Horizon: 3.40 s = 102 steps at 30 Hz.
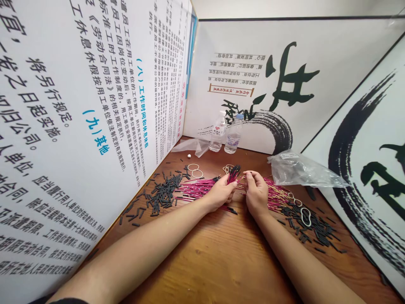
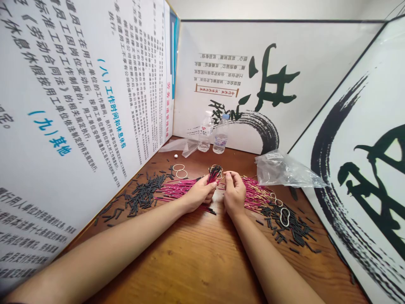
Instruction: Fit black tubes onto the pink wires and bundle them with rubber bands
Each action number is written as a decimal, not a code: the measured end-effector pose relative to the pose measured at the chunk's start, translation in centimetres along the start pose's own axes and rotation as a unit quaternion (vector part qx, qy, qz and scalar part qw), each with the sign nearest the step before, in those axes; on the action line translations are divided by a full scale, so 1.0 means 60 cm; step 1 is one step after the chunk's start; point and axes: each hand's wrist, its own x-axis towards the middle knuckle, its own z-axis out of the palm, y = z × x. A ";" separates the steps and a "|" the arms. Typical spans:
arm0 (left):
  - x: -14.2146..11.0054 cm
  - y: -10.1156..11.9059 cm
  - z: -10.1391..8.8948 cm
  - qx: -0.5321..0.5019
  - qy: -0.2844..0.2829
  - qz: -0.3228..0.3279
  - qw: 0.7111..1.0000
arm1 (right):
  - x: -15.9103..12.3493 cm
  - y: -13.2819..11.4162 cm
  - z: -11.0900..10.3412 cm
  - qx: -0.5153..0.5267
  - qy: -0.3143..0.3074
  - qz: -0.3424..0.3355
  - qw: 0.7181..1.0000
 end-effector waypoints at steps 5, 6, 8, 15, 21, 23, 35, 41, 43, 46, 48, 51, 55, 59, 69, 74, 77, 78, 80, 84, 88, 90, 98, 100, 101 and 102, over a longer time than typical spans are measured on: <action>-0.002 0.000 0.000 0.002 -0.006 0.004 1.000 | 0.001 0.001 0.000 -0.008 -0.005 0.017 1.000; -0.002 -0.001 0.000 0.003 -0.006 0.006 1.000 | 0.002 0.002 0.000 -0.012 -0.007 0.016 1.000; -0.001 -0.001 0.000 0.004 -0.004 0.007 1.000 | 0.002 0.003 0.000 -0.011 -0.012 0.015 1.000; 0.000 -0.004 -0.002 0.011 -0.002 0.017 1.000 | -0.004 -0.004 0.001 0.046 -0.047 0.043 0.997; 0.001 -0.004 -0.003 0.008 0.006 0.017 1.000 | -0.005 -0.011 0.005 0.052 -0.024 0.007 0.998; 0.001 -0.003 -0.002 0.007 0.008 0.014 1.000 | -0.006 -0.012 0.007 0.035 -0.006 -0.018 0.999; 0.000 -0.001 0.002 0.006 0.025 0.026 0.999 | -0.009 -0.008 0.013 0.009 -0.013 -0.037 0.999; -0.002 0.002 0.004 0.007 0.023 0.023 0.999 | -0.010 -0.009 0.012 0.015 -0.019 -0.034 0.999; -0.002 0.003 0.004 0.006 0.023 0.023 0.999 | -0.011 -0.008 0.012 0.013 -0.026 -0.035 0.999; -0.001 0.002 0.004 0.006 0.023 0.023 0.999 | -0.013 -0.007 0.012 0.000 -0.033 -0.041 0.999; -0.001 0.002 0.003 0.005 0.023 0.025 0.999 | -0.013 -0.008 0.012 -0.005 -0.035 -0.044 0.998; -0.001 0.002 0.004 0.006 0.026 0.024 0.999 | -0.013 -0.009 0.013 -0.008 -0.038 -0.044 0.998; -0.001 0.002 0.003 0.011 0.030 0.019 0.999 | -0.013 -0.009 0.014 -0.012 -0.039 -0.047 0.998; 0.000 -0.001 0.002 0.010 0.026 0.019 0.999 | -0.013 -0.008 0.013 -0.021 -0.041 -0.048 0.998; -0.001 0.004 0.005 0.019 0.028 0.005 0.999 | -0.013 -0.012 0.014 -0.034 -0.029 -0.067 0.997; -0.002 0.006 0.008 0.015 0.031 0.000 0.999 | -0.014 -0.017 0.014 -0.047 -0.009 -0.085 0.995; -0.001 0.005 0.007 0.015 0.030 0.004 0.999 | -0.014 -0.016 0.013 -0.045 -0.011 -0.094 0.995; -0.001 0.005 0.007 0.018 0.031 0.003 0.999 | -0.014 -0.015 0.013 -0.043 -0.013 -0.093 0.995; 0.000 0.004 0.006 0.021 0.034 -0.002 0.999 | -0.014 -0.013 0.013 -0.043 -0.017 -0.089 0.995; 0.000 0.004 0.007 0.020 0.039 0.000 0.999 | -0.014 -0.012 0.012 -0.042 -0.018 -0.088 0.995; 0.000 0.004 0.006 0.015 0.039 0.003 0.999 | -0.015 -0.014 0.012 -0.034 -0.018 -0.093 0.995; 0.000 0.004 0.006 0.012 0.040 0.004 0.999 | -0.014 -0.013 0.012 -0.034 -0.021 -0.092 0.995; 0.000 0.004 0.005 0.007 0.033 0.006 0.999 | -0.010 -0.010 0.008 -0.112 -0.013 -0.137 0.984; 0.000 0.005 0.005 0.009 0.030 -0.001 1.000 | -0.011 -0.013 0.007 -0.124 -0.016 -0.146 0.981; 0.000 0.005 0.005 0.011 0.029 -0.004 1.000 | -0.012 -0.014 0.007 -0.131 -0.018 -0.155 0.979; 0.000 0.005 0.005 0.013 0.029 -0.007 0.999 | -0.013 -0.016 0.007 -0.138 -0.021 -0.166 0.976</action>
